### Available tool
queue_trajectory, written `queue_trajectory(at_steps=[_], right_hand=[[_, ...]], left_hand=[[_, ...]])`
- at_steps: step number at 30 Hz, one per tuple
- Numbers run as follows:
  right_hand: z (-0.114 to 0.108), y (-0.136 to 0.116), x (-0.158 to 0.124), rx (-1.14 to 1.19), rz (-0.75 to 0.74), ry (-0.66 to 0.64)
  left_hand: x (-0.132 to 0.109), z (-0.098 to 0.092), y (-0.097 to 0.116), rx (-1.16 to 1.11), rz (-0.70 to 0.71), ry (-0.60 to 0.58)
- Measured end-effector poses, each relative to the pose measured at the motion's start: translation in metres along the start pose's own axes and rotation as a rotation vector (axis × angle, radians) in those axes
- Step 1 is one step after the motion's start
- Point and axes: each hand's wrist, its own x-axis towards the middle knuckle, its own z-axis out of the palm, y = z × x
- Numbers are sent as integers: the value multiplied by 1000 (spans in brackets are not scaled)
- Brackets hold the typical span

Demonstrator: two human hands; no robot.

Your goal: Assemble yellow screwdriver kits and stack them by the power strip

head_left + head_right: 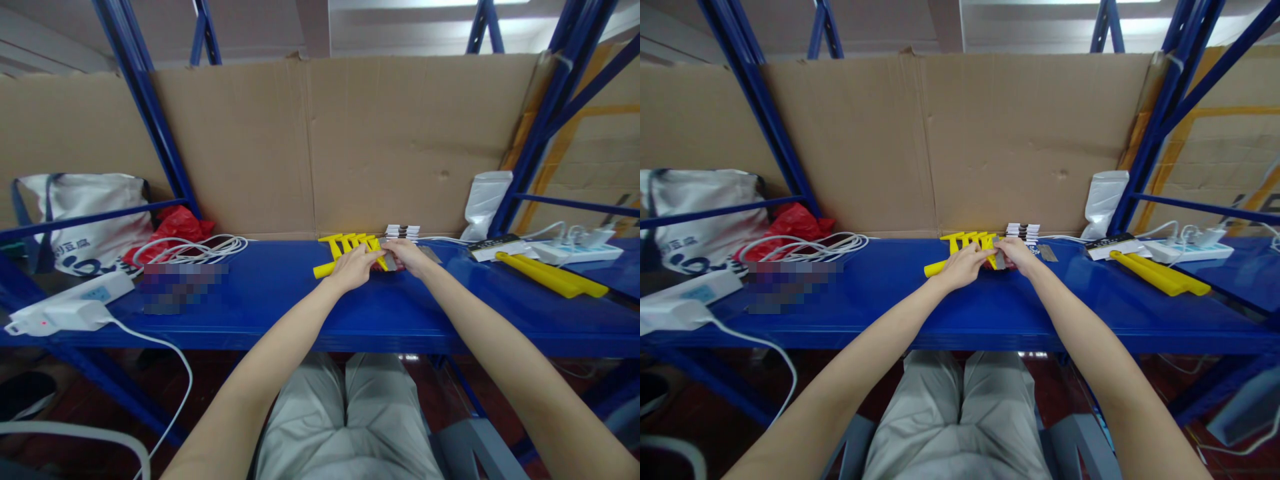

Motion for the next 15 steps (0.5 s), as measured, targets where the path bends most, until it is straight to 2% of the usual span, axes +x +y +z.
queue_trajectory(at_steps=[6, 11, 15], right_hand=[[1, 0, 4, -21, -54, 103], [0, 9, 11, -24, -59, 101], [-12, 12, 19, -28, -133, 100]], left_hand=[[2, 0, 1, 18, 45, -23], [2, 1, 0, 30, 54, -23], [3, 3, -3, -1, 26, 5]])
